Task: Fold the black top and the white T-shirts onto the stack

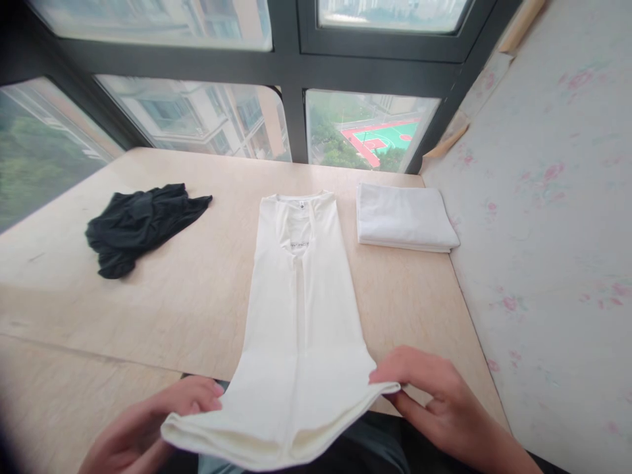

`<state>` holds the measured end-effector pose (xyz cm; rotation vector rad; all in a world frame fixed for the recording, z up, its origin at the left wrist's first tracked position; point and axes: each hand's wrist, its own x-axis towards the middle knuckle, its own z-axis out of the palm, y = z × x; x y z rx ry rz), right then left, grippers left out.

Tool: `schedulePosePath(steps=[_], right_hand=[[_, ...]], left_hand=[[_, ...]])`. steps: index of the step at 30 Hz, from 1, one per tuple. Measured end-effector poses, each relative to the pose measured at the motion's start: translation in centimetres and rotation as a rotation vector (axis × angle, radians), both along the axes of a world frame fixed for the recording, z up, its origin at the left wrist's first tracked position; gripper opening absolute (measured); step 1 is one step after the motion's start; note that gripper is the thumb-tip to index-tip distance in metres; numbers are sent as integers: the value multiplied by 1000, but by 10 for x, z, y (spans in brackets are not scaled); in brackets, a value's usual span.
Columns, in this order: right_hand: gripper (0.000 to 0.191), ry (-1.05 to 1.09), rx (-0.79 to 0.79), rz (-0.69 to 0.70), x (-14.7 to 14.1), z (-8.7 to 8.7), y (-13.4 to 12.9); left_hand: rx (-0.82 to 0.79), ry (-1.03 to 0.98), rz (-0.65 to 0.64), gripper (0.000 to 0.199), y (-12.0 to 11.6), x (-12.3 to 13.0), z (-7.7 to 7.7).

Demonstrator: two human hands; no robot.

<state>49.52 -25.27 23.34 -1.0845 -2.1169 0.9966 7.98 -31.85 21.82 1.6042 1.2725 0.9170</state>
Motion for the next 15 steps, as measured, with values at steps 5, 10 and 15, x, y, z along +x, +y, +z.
schedulePosePath(steps=[5, 10, 15], right_hand=[[25, 132, -37, -397, -28, -36, 102], [38, -19, -178, -588, -64, -106, 194], [38, -75, -164, -612, -69, -135, 205]], left_hand=[[-67, -133, 316, 26, 115, 2, -22], [-169, 175, 392, 37, 208, 10, -69], [-171, 253, 450, 41, 217, 8, -99]])
